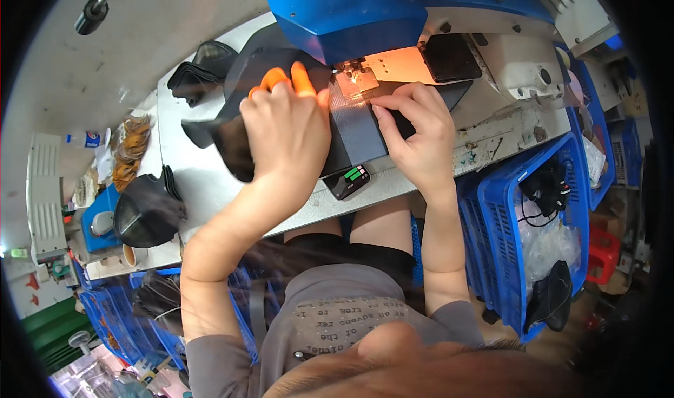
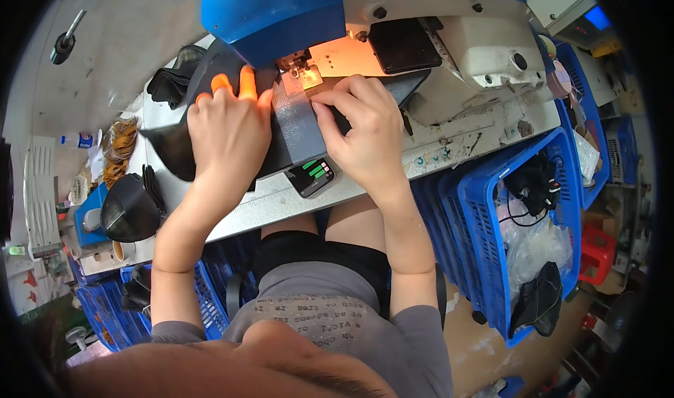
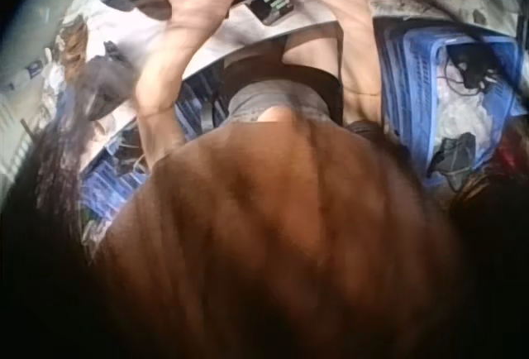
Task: The person sews black fabric parts using a sewing machine, guiding each piece under the needle and stitching along the edges. They handle multiple parts one at a time, stack the finished pieces, and bundle them with a rubber band before placing them in a blue crate.
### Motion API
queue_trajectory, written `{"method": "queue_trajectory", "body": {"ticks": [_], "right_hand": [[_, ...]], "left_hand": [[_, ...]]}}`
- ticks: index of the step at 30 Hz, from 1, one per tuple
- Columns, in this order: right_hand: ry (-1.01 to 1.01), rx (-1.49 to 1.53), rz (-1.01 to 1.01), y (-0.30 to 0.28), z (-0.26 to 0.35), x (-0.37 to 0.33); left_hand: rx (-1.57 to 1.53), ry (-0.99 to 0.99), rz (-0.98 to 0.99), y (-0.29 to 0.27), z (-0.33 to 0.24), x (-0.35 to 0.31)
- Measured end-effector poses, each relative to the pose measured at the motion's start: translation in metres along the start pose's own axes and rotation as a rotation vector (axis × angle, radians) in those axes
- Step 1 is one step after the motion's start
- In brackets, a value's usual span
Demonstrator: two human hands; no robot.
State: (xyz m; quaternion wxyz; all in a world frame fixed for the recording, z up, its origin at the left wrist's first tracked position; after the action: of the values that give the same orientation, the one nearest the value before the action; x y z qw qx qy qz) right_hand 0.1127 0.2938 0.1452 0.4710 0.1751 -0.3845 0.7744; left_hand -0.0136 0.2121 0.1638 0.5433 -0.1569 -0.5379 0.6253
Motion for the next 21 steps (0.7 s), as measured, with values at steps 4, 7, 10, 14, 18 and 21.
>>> {"method": "queue_trajectory", "body": {"ticks": [4, 7, 10, 14, 18, 21], "right_hand": [[-0.011, -0.002, -0.027, -0.001, 0.0, 0.0], [-0.018, -0.015, -0.038, 0.0, 0.001, -0.001], [-0.017, -0.019, -0.037, 0.0, 0.001, -0.001], [-0.023, -0.021, -0.035, -0.001, 0.001, -0.002], [-0.021, -0.026, -0.026, -0.001, 0.001, -0.002], [-0.034, -0.043, -0.034, -0.001, 0.001, -0.003]], "left_hand": [[-0.07, 0.046, 0.037, -0.011, 0.008, -0.028], [-0.122, 0.048, 0.043, -0.02, 0.011, -0.038], [-0.161, 0.112, -0.022, -0.024, 0.011, -0.05], [-0.19, 0.178, 0.001, -0.023, 0.014, -0.067], [-0.306, 0.265, -0.046, -0.027, 0.022, -0.079], [-0.597, 0.224, -0.089, -0.021, 0.048, -0.087]]}}
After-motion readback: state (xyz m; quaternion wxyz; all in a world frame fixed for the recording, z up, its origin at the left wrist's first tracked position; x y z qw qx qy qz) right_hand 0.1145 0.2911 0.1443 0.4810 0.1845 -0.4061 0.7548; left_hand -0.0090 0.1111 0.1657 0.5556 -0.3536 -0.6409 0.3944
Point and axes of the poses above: each hand's wrist, its own x-axis towards the middle knuckle, its own y-axis out of the palm, z = x × y, the point moved 6 cm from there along x, towards the middle knuckle, and after that the axes turned 3 degrees about x, right-handed, at the moved point
